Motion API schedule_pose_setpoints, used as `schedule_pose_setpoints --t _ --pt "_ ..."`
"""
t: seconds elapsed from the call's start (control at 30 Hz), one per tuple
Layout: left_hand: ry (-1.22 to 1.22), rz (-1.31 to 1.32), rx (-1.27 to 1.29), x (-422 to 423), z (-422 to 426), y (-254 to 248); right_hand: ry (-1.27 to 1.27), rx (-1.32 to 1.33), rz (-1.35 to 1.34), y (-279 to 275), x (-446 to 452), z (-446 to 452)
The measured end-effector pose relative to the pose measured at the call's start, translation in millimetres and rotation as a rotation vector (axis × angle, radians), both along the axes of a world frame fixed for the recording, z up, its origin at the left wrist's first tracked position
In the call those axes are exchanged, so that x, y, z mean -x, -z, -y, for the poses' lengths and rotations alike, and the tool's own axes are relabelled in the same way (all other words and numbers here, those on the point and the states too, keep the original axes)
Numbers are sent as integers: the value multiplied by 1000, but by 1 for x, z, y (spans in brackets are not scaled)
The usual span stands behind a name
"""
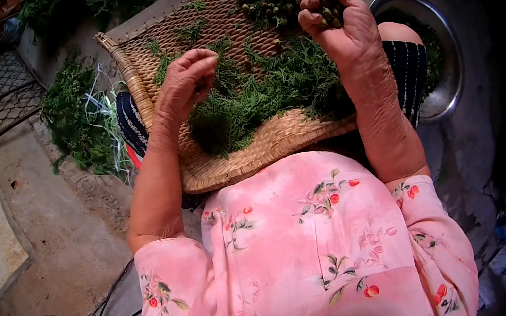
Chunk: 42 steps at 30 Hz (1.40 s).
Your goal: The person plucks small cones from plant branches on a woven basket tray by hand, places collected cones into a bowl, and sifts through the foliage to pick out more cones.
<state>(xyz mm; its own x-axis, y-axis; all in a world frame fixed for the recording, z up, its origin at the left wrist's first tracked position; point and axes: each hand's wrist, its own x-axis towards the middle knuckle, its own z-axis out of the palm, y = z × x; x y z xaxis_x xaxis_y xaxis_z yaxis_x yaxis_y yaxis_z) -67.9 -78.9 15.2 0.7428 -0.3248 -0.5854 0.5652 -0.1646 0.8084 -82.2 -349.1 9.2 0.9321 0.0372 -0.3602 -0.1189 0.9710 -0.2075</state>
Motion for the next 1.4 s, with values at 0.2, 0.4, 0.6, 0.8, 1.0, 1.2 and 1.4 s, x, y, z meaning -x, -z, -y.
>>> schedule_pose_setpoints --t 0.2,0.4,0.6,0.8,1.0,1.2,1.4 --pt "-239 -59 563 -9 -15 5 -12 -10 -7 -1 0 1" --pt "-172 -29 263 -21 7 8 39 -6 -2 -1 2 0" --pt "450 639 -705 -11 39 57 8 27 -18 -1 0 0" --pt "525 718 -834 -3 51 54 24 24 -29 -1 0 0" --pt "-44 -92 24 -13 40 40 50 73 -47 -1 -1 -1" --pt "-10 3 84 -19 66 49 39 103 -80 0 -3 -1" --pt "417 807 -511 -8 102 77 63 98 -157 -10 -2 -4"
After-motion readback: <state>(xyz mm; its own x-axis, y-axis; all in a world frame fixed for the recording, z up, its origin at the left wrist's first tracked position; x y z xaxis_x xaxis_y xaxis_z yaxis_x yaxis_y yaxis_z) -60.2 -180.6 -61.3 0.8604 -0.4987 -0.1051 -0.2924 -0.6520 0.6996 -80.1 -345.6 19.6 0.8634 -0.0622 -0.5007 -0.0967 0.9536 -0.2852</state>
